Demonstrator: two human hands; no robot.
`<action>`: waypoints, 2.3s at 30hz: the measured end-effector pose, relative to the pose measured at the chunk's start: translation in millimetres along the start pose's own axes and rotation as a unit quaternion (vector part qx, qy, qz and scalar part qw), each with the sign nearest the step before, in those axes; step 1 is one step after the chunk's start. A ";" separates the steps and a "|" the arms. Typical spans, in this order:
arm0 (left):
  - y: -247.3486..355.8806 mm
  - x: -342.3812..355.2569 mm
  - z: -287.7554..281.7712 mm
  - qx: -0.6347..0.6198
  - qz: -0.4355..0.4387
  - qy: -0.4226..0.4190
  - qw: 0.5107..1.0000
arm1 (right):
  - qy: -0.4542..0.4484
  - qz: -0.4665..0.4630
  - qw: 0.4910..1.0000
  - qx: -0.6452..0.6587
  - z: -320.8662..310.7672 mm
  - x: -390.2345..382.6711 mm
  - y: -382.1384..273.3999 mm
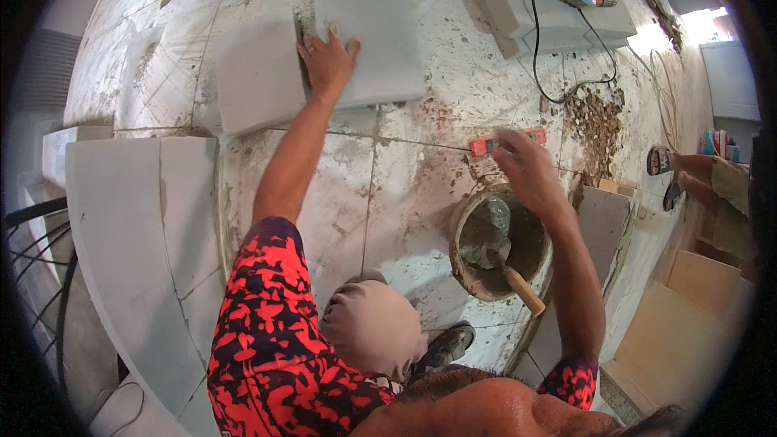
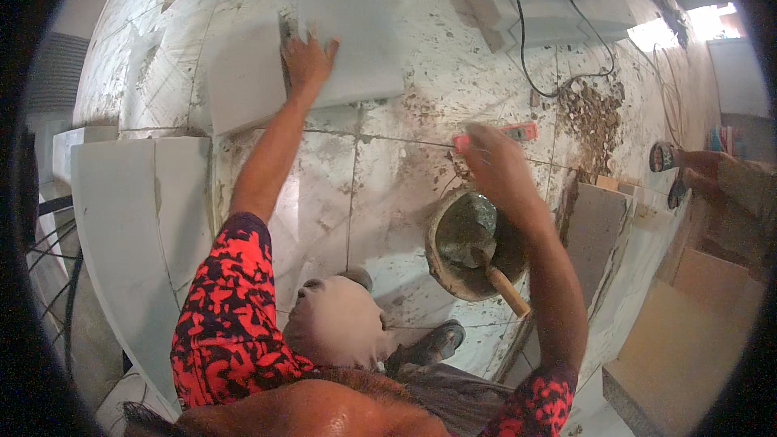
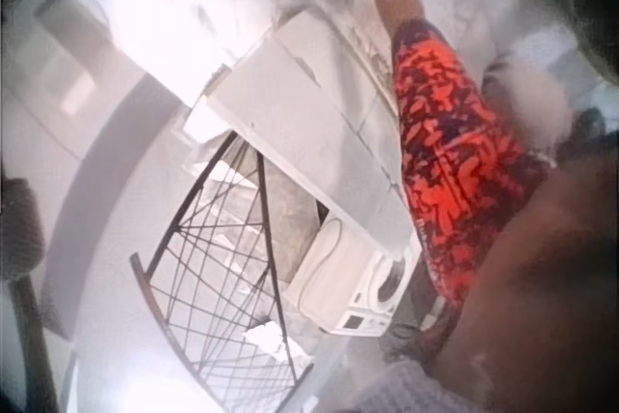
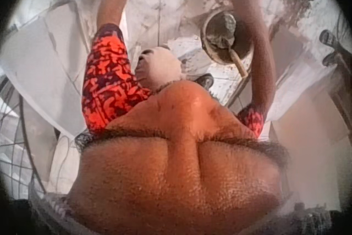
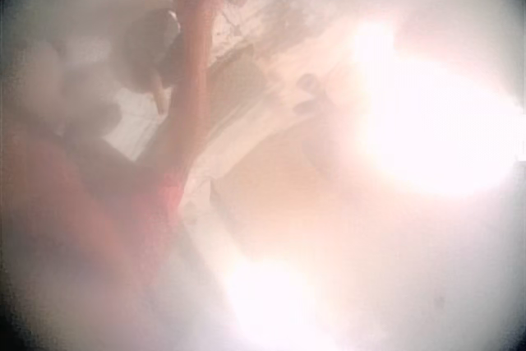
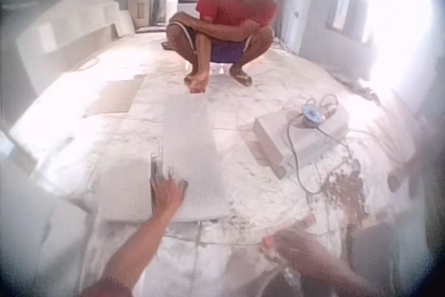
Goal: The person lays bricks along a line, applying mortar with a trowel, positioning the bricks by hand, and tapping them into place using a mallet.
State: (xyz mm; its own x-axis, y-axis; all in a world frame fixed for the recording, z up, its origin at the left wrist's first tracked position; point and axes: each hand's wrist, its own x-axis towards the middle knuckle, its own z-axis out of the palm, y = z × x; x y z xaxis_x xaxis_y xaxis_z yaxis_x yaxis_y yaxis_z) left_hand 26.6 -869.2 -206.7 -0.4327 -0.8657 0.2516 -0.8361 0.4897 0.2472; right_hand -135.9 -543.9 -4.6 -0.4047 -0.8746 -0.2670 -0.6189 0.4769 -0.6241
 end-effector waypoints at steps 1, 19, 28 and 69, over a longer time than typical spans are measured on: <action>7.4 -13.4 -9.1 -0.023 -0.010 -0.023 0.999 | 0.001 -0.010 1.000 0.020 25.4 23.1 -10.3; -12.7 -137.1 -46.6 -0.252 -0.101 -0.109 0.956 | 0.207 0.100 0.973 0.017 223.1 27.5 -11.3; -51.8 -258.0 -72.5 -0.315 -0.105 -0.177 0.927 | 0.186 0.195 0.957 0.106 272.5 -87.4 -10.8; 46.9 -286.4 -313.8 -0.361 -0.154 -0.306 0.867 | 0.082 0.162 0.983 0.003 19.4 -250.7 -157.4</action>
State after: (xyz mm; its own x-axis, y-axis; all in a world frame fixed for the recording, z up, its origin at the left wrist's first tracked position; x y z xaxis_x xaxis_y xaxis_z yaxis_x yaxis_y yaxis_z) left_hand 217.0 -565.9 26.5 -0.5088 -0.7512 -0.4205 -0.6106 -0.0294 0.7914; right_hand 76.1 -401.4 146.4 -0.6829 -0.6513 -0.3309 -0.4367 0.7271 -0.5297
